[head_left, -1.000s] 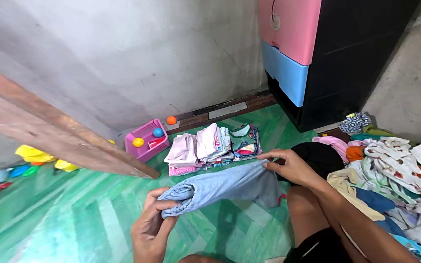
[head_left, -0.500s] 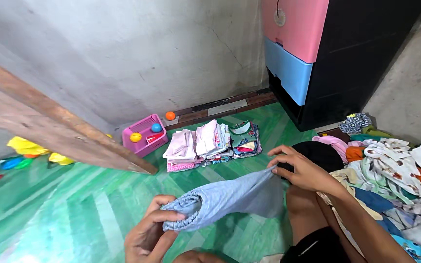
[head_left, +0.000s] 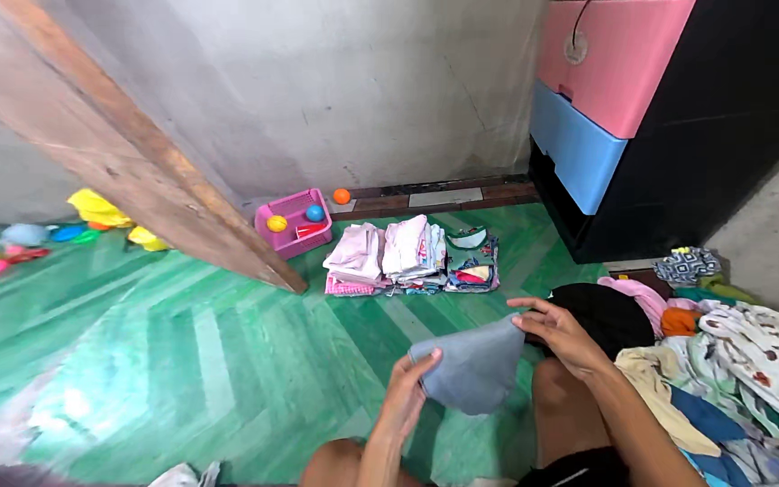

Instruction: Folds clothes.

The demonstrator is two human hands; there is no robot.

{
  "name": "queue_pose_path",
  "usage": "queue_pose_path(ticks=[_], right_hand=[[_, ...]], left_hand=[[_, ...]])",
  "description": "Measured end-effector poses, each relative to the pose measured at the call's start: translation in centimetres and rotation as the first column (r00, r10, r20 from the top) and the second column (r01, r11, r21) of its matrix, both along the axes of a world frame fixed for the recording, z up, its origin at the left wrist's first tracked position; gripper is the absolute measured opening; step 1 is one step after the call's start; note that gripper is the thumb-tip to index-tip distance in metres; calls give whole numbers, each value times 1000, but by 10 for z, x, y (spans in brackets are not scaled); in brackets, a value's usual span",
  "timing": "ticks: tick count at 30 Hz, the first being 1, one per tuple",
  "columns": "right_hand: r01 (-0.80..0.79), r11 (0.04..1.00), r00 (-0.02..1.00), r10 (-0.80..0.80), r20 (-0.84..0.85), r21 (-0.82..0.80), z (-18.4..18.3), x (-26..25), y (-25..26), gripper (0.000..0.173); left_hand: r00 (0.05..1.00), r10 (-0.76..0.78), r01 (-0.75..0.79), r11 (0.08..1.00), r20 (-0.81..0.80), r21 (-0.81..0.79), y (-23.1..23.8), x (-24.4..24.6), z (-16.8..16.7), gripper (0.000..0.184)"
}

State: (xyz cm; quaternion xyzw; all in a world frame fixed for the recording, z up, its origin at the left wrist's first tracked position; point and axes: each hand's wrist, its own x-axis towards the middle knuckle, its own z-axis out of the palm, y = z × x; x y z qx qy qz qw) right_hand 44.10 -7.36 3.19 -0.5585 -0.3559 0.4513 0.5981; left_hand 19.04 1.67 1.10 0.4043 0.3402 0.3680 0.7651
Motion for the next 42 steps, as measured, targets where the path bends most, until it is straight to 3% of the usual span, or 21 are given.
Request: queue_pose_path(ticks=[3,9,11,15,18,21,24,27,32,35,39,42], right_hand=[[72,997,995,-72,-70,-2,0,-1,1,30],[108,981,994,-109,4,-162,-45,-6,42,36],[141,985,989,-136,63,-101,-52,-10,56,32],[106,987,985,-121,123,119,-51,-17,64,26],[69,993,979,-86,185,95,-70,-18,58,21],[-12,995,953,40,299,-97,-117,-18,47,18],[-113,932,876,257,408,-345,-174,-17,31,20],[-94,858,784,376,494,-505,-196,-26,16,20],[-49,621,627,629,460,-782,-170,-40,20,34],[-16,507,554,722,415,-862,-168,-49,19,48],[-17,463,484,779,398,-886,-174,-53,19,61],[-57,520,562,722,403,-852,-180,-49,28,62]], left_hand=[[991,-29,44,992,-131,116,11,-5,8,27],[896,253,-168,954,-364,249,49,4,-27,72],[887,309,-189,921,-344,340,57,6,-25,65],[895,373,-195,820,-243,539,67,-8,-16,28],[884,361,-125,795,-297,594,62,-25,-38,20],[845,245,28,868,-476,497,44,-42,-92,19],[761,76,179,930,-644,321,19,-51,-154,20],[653,-107,316,938,-750,141,-4,-53,-189,19],[562,-230,427,903,-794,42,-18,-46,-197,20],[495,-280,486,874,-822,-5,-24,-45,-202,25],[362,-343,546,832,-867,-101,-26,-45,-208,30],[334,-173,399,917,-926,-28,-19,-39,-198,40]])
